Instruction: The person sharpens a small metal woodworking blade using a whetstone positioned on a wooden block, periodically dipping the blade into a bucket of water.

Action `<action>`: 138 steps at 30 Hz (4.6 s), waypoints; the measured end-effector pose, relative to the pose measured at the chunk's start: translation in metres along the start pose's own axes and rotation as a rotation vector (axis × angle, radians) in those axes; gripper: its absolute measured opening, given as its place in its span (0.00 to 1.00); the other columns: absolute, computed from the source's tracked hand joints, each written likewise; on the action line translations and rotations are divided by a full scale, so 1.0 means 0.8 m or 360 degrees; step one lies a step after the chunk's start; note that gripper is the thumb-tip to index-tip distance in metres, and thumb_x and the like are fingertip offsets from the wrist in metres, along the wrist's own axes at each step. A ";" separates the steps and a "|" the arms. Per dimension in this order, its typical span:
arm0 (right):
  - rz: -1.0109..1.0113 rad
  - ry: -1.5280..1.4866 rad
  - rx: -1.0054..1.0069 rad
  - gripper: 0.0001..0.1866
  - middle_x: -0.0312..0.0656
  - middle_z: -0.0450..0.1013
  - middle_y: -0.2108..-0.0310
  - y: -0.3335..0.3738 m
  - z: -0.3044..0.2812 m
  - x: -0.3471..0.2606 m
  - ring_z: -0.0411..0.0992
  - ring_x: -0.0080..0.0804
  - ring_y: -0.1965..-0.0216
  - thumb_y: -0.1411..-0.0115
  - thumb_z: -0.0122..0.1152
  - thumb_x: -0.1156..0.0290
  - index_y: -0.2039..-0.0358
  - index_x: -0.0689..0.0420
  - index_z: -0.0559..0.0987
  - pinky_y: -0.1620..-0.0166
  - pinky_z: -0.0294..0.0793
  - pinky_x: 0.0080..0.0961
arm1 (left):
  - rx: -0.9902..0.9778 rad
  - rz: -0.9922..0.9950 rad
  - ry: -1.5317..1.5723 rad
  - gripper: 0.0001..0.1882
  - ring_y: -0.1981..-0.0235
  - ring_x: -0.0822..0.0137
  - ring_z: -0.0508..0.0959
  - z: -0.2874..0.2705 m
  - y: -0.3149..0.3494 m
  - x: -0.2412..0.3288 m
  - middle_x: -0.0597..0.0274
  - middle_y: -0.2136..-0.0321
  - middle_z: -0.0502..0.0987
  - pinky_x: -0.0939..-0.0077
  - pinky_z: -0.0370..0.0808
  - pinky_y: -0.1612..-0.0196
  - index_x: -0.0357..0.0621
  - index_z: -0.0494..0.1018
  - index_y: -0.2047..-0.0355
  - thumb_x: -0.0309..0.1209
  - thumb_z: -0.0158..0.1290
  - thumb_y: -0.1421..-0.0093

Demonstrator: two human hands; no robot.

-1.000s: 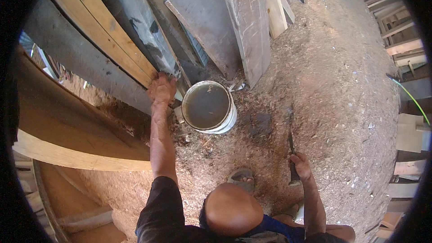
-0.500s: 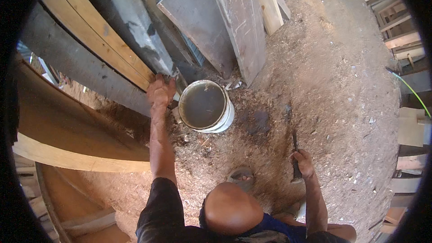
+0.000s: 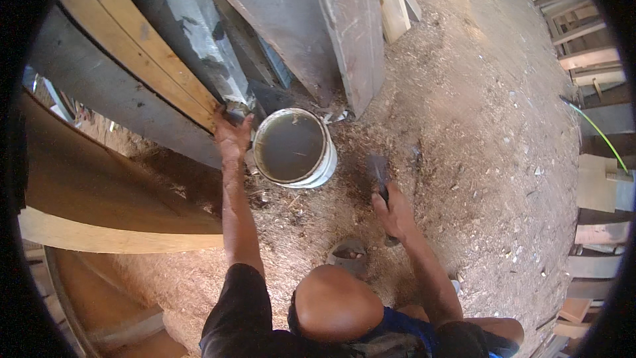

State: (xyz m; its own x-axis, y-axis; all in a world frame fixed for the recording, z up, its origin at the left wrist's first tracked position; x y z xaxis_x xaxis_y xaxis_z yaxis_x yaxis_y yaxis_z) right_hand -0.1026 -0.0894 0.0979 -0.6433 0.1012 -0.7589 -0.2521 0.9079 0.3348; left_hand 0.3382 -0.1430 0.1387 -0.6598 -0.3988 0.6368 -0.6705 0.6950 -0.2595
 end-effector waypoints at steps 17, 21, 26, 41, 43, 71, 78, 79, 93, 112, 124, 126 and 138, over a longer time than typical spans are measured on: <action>-0.0211 -0.0142 0.0048 0.14 0.56 0.72 0.72 -0.042 0.014 -0.009 0.73 0.57 0.69 0.37 0.56 0.66 0.57 0.63 0.72 0.63 0.71 0.46 | 0.0145 -0.0014 0.0294 0.39 0.45 0.38 0.73 0.024 0.011 -0.024 0.32 0.47 0.72 0.52 0.70 0.42 0.28 0.64 0.41 0.39 0.66 0.46; -0.0371 0.0189 0.0235 0.14 0.57 0.73 0.72 -0.026 -0.010 -0.042 0.73 0.60 0.68 0.38 0.55 0.68 0.55 0.63 0.72 0.62 0.71 0.48 | 0.0092 -0.0055 0.0349 0.41 0.44 0.41 0.74 0.019 0.006 -0.036 0.32 0.47 0.73 0.55 0.70 0.41 0.28 0.62 0.40 0.38 0.67 0.46; -0.0126 0.0255 0.0130 0.14 0.55 0.73 0.71 -0.010 -0.010 0.007 0.74 0.53 0.70 0.38 0.56 0.68 0.56 0.64 0.72 0.65 0.71 0.43 | 0.0302 0.0087 0.0121 0.37 0.46 0.40 0.75 -0.013 0.010 0.026 0.38 0.46 0.72 0.52 0.73 0.46 0.37 0.64 0.41 0.38 0.67 0.46; -0.0918 -0.0299 0.0260 0.26 0.36 0.72 0.75 -0.175 -0.084 -0.441 0.70 0.23 0.74 0.39 0.67 0.59 0.50 0.68 0.75 0.71 0.70 0.24 | 0.0113 0.0202 -0.0031 0.31 0.51 0.41 0.74 -0.022 -0.005 0.030 0.45 0.54 0.73 0.47 0.73 0.51 0.41 0.69 0.48 0.39 0.67 0.49; -0.0983 -0.0222 0.0244 0.31 0.40 0.74 0.72 -0.199 -0.084 -0.495 0.73 0.28 0.70 0.42 0.70 0.53 0.51 0.69 0.76 0.65 0.73 0.29 | 0.0094 0.0153 -0.0022 0.31 0.51 0.41 0.74 -0.020 -0.001 0.030 0.45 0.55 0.73 0.48 0.73 0.51 0.42 0.69 0.48 0.39 0.68 0.50; -0.1083 -0.0583 0.0057 0.19 0.41 0.79 0.63 -0.215 -0.046 -0.523 0.70 0.20 0.73 0.38 0.68 0.67 0.52 0.64 0.76 0.70 0.71 0.23 | -0.0058 0.0094 0.0306 0.28 0.57 0.44 0.81 0.020 0.023 -0.032 0.43 0.61 0.81 0.56 0.77 0.54 0.38 0.73 0.54 0.36 0.72 0.51; -0.1208 -0.0617 0.0155 0.20 0.41 0.79 0.63 -0.214 -0.051 -0.517 0.73 0.23 0.68 0.38 0.69 0.68 0.50 0.65 0.76 0.65 0.74 0.26 | -0.0008 0.0185 0.0339 0.29 0.56 0.52 0.82 0.024 0.024 -0.035 0.44 0.61 0.81 0.61 0.77 0.54 0.40 0.73 0.53 0.37 0.72 0.51; -0.1254 -0.0643 0.0099 0.20 0.41 0.79 0.63 -0.211 -0.046 -0.522 0.73 0.22 0.69 0.38 0.69 0.67 0.50 0.65 0.76 0.67 0.73 0.25 | -0.0054 0.0122 0.0401 0.29 0.56 0.54 0.82 0.019 0.022 -0.043 0.44 0.60 0.81 0.62 0.77 0.54 0.40 0.73 0.52 0.38 0.72 0.50; -0.1022 -0.0813 0.0067 0.18 0.31 0.71 0.74 -0.217 -0.082 -0.471 0.65 0.16 0.81 0.39 0.71 0.60 0.58 0.59 0.77 0.76 0.65 0.16 | 0.0142 0.0274 0.0175 0.38 0.49 0.42 0.76 0.040 0.070 -0.070 0.44 0.52 0.76 0.53 0.74 0.47 0.39 0.66 0.40 0.28 0.70 0.50; -0.1067 -0.0604 0.0098 0.18 0.33 0.73 0.73 -0.196 -0.052 -0.507 0.64 0.18 0.79 0.38 0.67 0.64 0.53 0.61 0.77 0.76 0.64 0.19 | -0.0061 0.0252 0.0378 0.26 0.50 0.48 0.78 0.031 0.039 -0.057 0.50 0.55 0.77 0.59 0.75 0.47 0.42 0.70 0.47 0.18 0.64 0.46; -0.1131 -0.0639 0.0121 0.19 0.32 0.71 0.77 -0.206 -0.056 -0.501 0.64 0.16 0.80 0.39 0.70 0.59 0.60 0.62 0.77 0.76 0.66 0.17 | -0.0057 -0.0356 0.1492 0.25 0.50 0.68 0.76 0.003 0.080 -0.123 0.57 0.51 0.78 0.73 0.70 0.44 0.34 0.68 0.46 0.15 0.62 0.44; -0.1109 -0.0635 0.0132 0.19 0.32 0.71 0.77 -0.207 -0.056 -0.499 0.65 0.16 0.80 0.39 0.70 0.59 0.60 0.62 0.77 0.76 0.66 0.17 | 0.0034 -0.0218 0.1480 0.26 0.49 0.67 0.76 -0.002 0.077 -0.115 0.56 0.51 0.78 0.74 0.70 0.44 0.35 0.68 0.45 0.16 0.62 0.44; -0.1185 -0.0624 0.0101 0.20 0.31 0.71 0.78 -0.202 -0.050 -0.506 0.65 0.16 0.81 0.39 0.71 0.58 0.59 0.61 0.77 0.77 0.67 0.17 | -0.0061 -0.0262 0.1424 0.31 0.44 0.64 0.74 0.036 0.056 -0.102 0.54 0.45 0.74 0.72 0.69 0.40 0.36 0.64 0.40 0.14 0.61 0.43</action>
State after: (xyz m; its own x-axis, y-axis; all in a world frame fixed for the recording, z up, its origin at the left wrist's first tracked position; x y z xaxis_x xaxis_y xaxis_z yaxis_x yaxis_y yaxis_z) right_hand 0.1695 -0.2931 0.3732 -0.0248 -0.4097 -0.9119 -0.4621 0.8136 -0.3530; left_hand 0.3521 -0.0970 0.0540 -0.0367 0.1075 0.9935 -0.7108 0.6960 -0.1016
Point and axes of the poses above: each hand's wrist, its own y-axis away from the middle knuckle, its own z-axis out of the palm, x = y × z, the point moved 7 cm from there along -y, towards the middle knuckle
